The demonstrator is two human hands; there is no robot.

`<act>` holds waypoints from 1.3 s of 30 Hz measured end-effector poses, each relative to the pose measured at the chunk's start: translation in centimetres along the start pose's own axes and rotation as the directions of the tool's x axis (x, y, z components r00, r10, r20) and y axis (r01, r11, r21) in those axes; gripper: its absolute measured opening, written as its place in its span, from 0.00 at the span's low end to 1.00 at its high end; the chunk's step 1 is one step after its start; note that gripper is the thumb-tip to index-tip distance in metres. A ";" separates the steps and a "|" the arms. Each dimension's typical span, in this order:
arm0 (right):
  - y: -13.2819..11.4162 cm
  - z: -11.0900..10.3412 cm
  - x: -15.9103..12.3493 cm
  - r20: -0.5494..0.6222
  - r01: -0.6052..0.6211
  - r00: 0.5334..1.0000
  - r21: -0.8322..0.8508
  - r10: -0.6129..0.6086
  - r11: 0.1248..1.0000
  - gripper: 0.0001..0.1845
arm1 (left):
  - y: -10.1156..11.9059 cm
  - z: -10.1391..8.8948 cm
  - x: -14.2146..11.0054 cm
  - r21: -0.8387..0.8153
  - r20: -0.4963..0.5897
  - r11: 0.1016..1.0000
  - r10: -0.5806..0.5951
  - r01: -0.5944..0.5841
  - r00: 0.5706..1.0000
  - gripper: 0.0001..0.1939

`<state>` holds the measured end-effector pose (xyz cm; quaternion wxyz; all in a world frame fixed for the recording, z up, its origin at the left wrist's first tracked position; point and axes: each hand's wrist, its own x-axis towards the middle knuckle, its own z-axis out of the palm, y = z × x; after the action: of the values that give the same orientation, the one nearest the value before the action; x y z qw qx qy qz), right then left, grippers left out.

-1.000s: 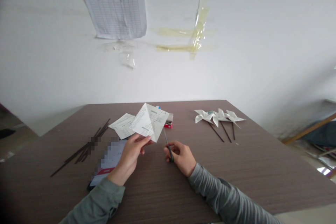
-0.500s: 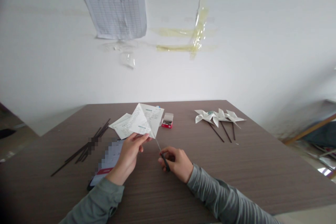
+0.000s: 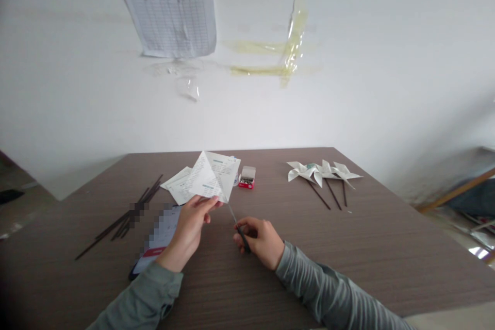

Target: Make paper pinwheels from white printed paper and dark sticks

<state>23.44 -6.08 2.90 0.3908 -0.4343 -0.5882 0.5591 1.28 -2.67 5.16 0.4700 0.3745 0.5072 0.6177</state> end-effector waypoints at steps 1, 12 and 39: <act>0.1 -0.1 0.1 0.014 -0.013 1.000 -0.008 0.013 1.000 0.39 | 0.0 0.0 0.0 -0.005 -0.001 1.000 0.001 -0.001 1.000 0.24; 0.8 -0.3 0.2 0.032 -0.028 0.999 -0.047 0.030 0.998 0.38 | 0.2 0.0 -0.1 -0.016 -0.010 1.000 0.002 -0.002 1.000 0.22; 1.1 -0.2 0.3 0.023 -0.029 0.999 -0.012 0.029 1.000 0.39 | 0.6 0.3 -0.1 -0.021 -0.027 1.000 -0.010 0.009 1.000 0.16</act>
<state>23.62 -5.68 1.81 0.3734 -0.4387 -0.5895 0.5662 1.45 -2.70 5.78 0.4699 0.3586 0.5088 0.6259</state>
